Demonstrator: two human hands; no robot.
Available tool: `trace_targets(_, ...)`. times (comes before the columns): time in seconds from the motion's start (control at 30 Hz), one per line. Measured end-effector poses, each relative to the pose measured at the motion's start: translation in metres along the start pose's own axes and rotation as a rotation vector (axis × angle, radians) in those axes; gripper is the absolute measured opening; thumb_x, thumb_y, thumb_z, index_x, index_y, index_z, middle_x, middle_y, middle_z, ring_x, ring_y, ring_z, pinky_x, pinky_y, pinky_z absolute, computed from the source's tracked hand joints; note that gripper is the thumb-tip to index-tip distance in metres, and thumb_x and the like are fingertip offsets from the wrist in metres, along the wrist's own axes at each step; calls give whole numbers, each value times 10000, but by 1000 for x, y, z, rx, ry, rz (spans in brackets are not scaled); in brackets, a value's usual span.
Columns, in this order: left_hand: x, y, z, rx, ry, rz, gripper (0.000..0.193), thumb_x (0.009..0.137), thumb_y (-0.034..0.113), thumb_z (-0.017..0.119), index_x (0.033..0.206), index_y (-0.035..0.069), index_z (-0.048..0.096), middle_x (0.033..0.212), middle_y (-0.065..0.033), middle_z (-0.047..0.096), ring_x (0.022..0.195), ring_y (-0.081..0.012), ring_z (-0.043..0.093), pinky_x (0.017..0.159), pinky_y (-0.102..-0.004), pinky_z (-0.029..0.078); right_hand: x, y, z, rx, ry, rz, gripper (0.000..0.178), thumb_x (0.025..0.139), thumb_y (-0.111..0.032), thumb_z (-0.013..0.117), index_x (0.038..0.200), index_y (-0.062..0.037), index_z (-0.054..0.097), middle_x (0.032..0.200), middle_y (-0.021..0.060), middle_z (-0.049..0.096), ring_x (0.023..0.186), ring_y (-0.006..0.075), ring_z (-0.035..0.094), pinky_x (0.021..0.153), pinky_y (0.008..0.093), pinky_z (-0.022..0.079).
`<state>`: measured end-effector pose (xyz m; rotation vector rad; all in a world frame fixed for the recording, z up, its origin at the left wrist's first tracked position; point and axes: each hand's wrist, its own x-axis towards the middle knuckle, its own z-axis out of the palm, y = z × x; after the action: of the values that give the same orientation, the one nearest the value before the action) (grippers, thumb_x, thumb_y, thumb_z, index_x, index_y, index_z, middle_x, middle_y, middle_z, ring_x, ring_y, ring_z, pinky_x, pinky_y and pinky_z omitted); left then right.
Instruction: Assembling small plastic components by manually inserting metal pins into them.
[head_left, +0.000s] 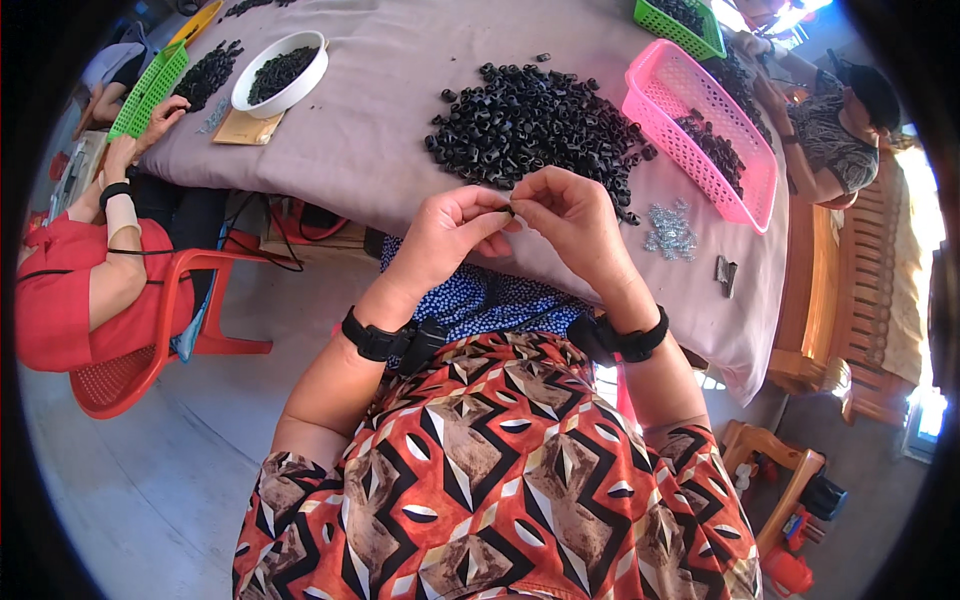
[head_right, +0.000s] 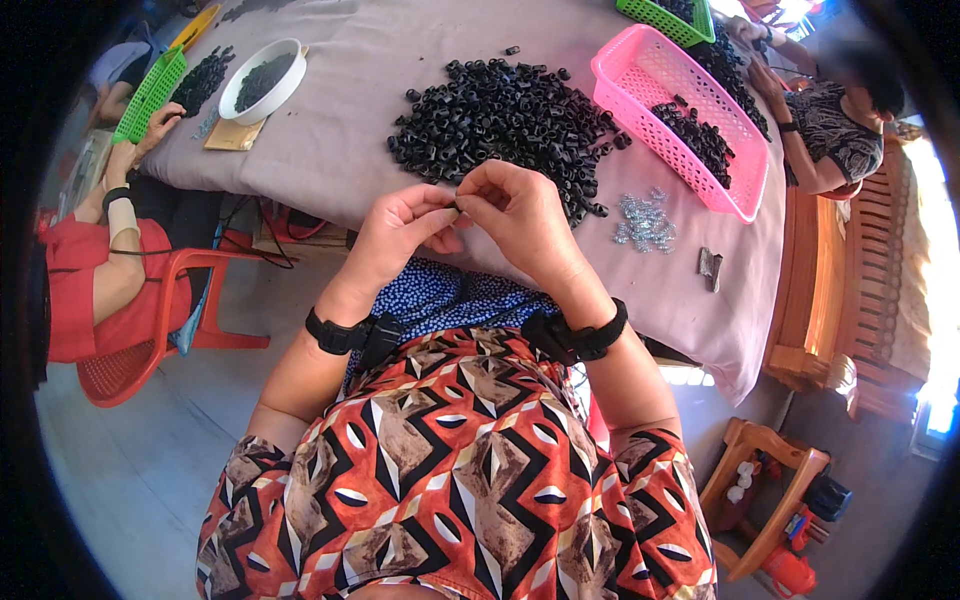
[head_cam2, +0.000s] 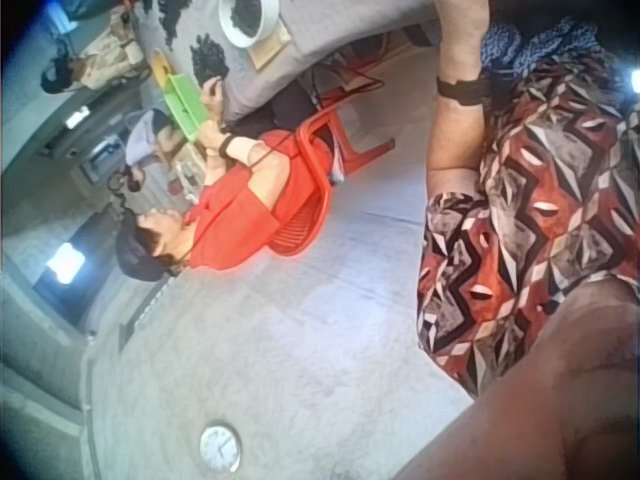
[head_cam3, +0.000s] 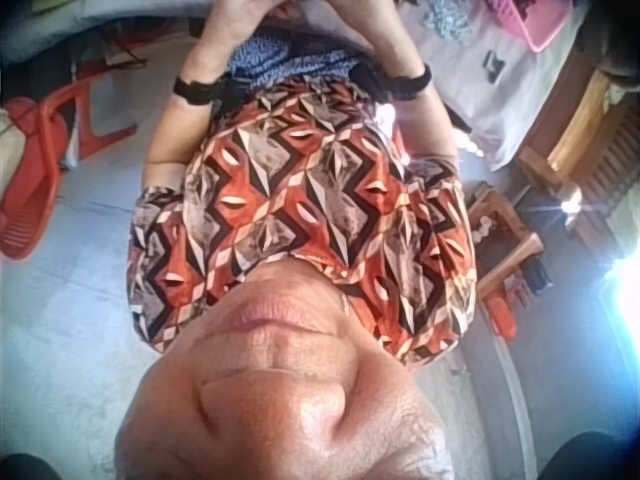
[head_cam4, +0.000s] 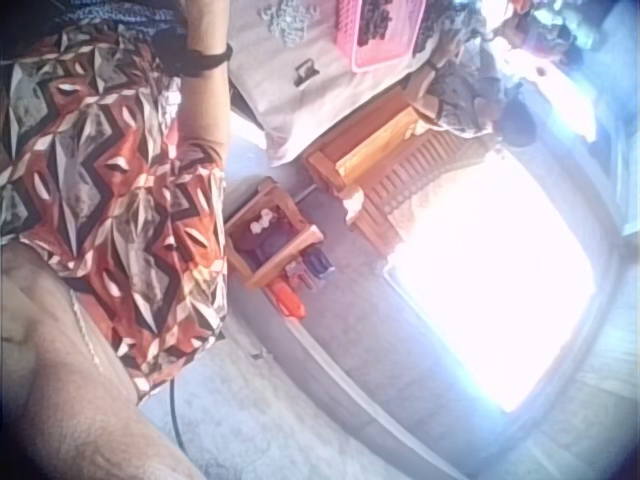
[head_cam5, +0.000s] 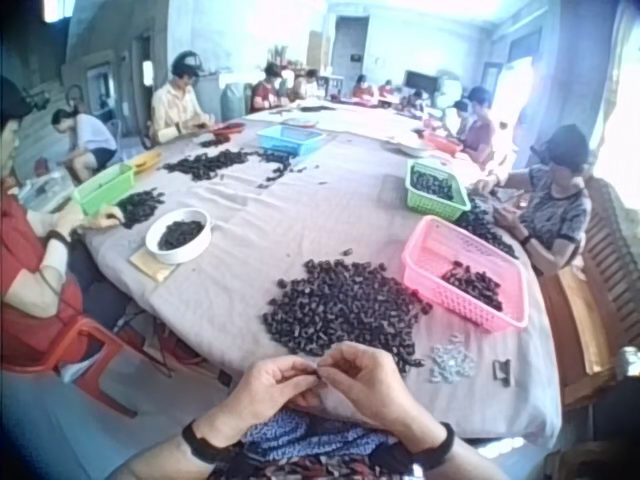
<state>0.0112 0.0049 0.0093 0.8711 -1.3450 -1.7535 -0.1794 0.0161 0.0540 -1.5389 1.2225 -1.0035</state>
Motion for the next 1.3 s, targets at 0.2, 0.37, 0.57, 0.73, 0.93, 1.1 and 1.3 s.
trace_targets(0.2,-1,1,1,-71,23,-20,168,973,104,633,1103,-2,625,960,-75,737,729,-94,674,671,-228,559,0,1,-3,-19,-11,9,60,877,-18,671,917,26,670,802,46,691,770,86,668,693,248,530)
trace_targets(0.37,1,-1,0,-73,25,-7,173,968,98,641,1103,-6,618,972,-69,729,739,-92,672,682,-235,564,2,-4,-6,-38,-79,6,78,874,-30,674,924,30,678,805,54,699,776,94,670,697,253,531)
trace_targets(0.57,1,-2,1,-55,9,-16,173,964,84,641,1113,-1,617,953,-57,724,755,-92,676,694,-237,566,3,-5,-14,-52,-126,27,92,882,-36,668,936,38,677,815,56,705,765,98,666,689,253,531)
trace_targets(0.73,1,-3,1,-19,-19,-25,163,964,80,639,1106,3,622,949,-52,724,759,-94,677,697,-239,568,3,-2,-15,-52,-176,79,101,882,-33,667,952,39,676,816,50,701,731,90,639,666,249,523)
trace_targets(0.93,0,0,1,-30,-4,-24,174,964,85,636,1125,19,626,938,-38,698,746,-106,674,691,-238,559,1,2,-3,22,-54,36,117,876,-23,669,971,44,690,839,57,686,748,113,663,671,249,521)
trace_targets(1.1,2,0,0,-41,-1,-10,160,965,85,632,1108,15,621,962,-65,711,748,-111,679,681,-240,559,-1,-1,-3,-90,-32,-134,154,883,-13,657,1022,10,720,906,78,659,783,153,680,684,263,519)
trace_targets(1.3,0,2,-1,-57,7,-36,156,959,75,624,1101,13,603,1021,-115,726,763,-124,691,675,-237,555,13,1,-34,-584,208,-223,106,871,-47,658,958,-20,713,905,115,645,763,269,643,674,348,511)
